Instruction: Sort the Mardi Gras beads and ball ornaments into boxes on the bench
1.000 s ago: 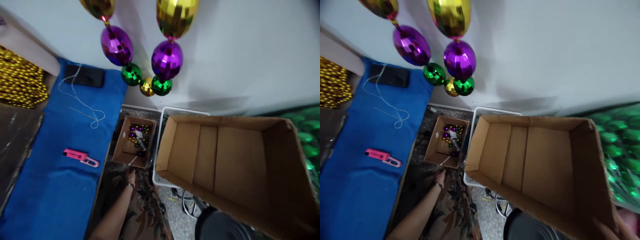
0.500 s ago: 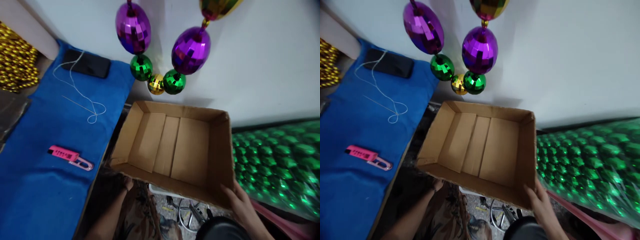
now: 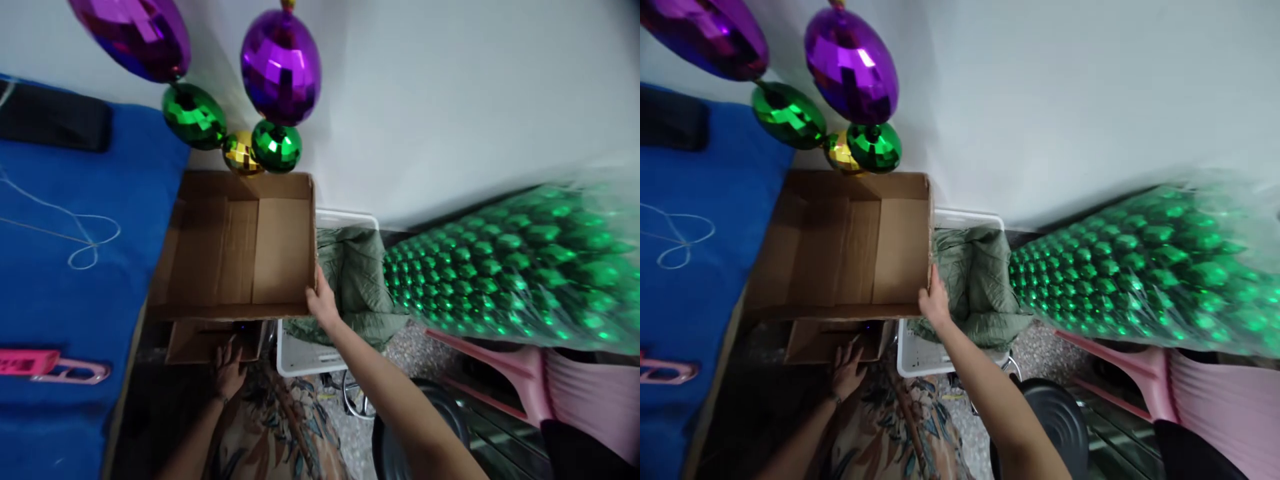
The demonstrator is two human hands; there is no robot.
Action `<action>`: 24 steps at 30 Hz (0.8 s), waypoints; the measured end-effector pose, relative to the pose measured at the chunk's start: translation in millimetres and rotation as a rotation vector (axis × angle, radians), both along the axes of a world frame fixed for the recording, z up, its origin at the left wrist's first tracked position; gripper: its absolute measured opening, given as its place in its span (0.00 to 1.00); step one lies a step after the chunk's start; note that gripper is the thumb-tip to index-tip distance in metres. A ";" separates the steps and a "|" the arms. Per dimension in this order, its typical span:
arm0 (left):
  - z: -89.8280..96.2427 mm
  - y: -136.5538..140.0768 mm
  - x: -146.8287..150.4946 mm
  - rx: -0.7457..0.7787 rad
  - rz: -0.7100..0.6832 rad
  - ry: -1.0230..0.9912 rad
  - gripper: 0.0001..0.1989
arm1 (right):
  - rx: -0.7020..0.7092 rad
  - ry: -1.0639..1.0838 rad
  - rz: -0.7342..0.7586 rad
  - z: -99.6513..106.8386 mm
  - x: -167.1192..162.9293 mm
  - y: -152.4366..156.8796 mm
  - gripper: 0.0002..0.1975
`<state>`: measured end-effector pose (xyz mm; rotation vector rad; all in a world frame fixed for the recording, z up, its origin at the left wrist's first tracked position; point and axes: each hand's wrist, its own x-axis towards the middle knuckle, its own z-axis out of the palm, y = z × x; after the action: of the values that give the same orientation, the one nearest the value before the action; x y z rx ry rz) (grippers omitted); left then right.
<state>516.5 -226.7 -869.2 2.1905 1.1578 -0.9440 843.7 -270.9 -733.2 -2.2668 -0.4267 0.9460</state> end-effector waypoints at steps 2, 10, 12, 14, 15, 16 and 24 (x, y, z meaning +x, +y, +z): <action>6.2 -1.0 6.3 0.005 0.004 -0.016 0.27 | -0.036 0.000 -0.017 -2.4 -6.6 12.1 0.40; 20.3 -9.9 23.0 -0.092 0.106 -0.070 0.25 | 0.020 0.005 0.077 -4.1 -21.8 -13.1 0.35; 25.2 -9.8 27.1 -0.121 0.162 -0.072 0.25 | 0.014 -0.026 0.100 -5.7 -28.9 -48.3 0.32; 31.8 -9.6 33.1 -0.139 0.224 -0.083 0.25 | -0.182 -0.030 0.159 -9.4 -34.2 -92.3 0.29; 35.5 -9.9 36.8 -0.148 0.252 -0.101 0.24 | -0.325 -0.021 0.210 -12.1 -35.2 -115.0 0.28; 39.3 -10.6 40.8 -0.159 0.278 -0.128 0.23 | -0.468 -0.012 0.272 -15.7 -34.7 -136.3 0.28; 47.6 -39.3 66.2 -0.217 0.466 -0.410 0.15 | -0.737 -0.092 0.738 -110.0 -3.4 -199.5 0.34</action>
<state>582.8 -266.1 -821.5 1.7212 1.2165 -0.3789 840.3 -470.4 -843.2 -2.8689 -1.1643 1.5559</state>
